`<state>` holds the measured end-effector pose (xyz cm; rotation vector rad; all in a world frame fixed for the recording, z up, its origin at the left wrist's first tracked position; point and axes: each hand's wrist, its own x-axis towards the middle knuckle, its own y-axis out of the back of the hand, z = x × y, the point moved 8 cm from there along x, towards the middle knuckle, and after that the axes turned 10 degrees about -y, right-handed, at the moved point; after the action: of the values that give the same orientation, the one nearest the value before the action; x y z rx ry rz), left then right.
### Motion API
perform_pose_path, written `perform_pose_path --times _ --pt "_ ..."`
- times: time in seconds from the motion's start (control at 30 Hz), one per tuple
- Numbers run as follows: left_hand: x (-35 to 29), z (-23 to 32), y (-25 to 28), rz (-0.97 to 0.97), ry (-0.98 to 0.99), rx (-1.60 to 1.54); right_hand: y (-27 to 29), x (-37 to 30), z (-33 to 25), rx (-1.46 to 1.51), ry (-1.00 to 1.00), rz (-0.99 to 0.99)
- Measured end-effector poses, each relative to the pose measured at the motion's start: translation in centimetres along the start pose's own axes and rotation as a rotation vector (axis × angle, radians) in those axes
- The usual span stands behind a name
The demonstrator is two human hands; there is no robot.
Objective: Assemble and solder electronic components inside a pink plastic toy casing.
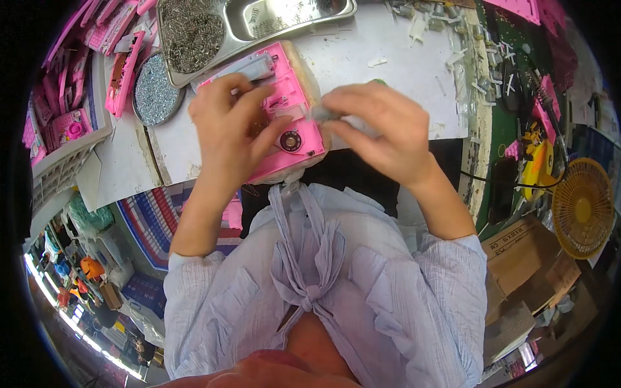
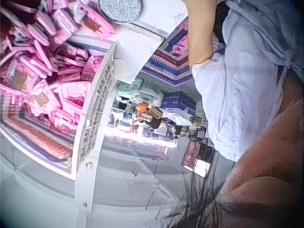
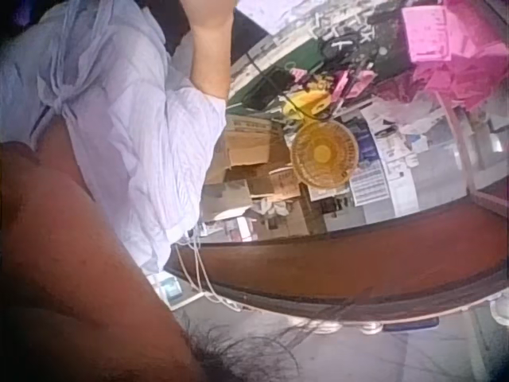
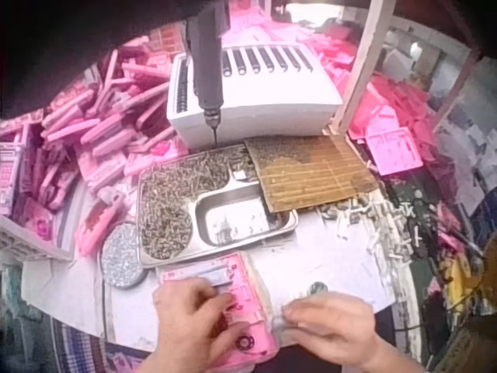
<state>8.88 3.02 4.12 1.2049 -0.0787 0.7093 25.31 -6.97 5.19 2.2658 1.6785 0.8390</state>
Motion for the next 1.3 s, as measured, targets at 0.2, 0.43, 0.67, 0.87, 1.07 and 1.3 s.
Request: perform_pose_path --times 0.2,0.43,0.67,0.87,1.07,1.3 --pt "-1.7 1.3 -0.9 -0.008 -0.184 0.047 -0.1 1.5 3.4 0.055 -0.245 0.054" --pt "-5.1 1.5 0.6 -0.066 -0.070 -0.268 -5.4 4.3 4.3 -0.077 -0.145 -0.136" --pt "-6.4 -5.8 1.9 0.169 0.300 -0.050 -6.0 4.9 4.4 -0.180 -0.157 -0.174" --pt "-6.8 -2.2 1.6 0.191 0.089 0.042 -6.1 5.8 1.9 -0.430 0.032 -0.188" --pt "-6.9 -2.2 1.8 0.213 0.042 0.027 -6.3 5.9 1.8 -0.497 0.074 -0.248" --pt "-7.3 -2.6 1.6 0.218 0.052 0.044 -6.0 6.3 -0.4 -0.433 0.137 -0.181"
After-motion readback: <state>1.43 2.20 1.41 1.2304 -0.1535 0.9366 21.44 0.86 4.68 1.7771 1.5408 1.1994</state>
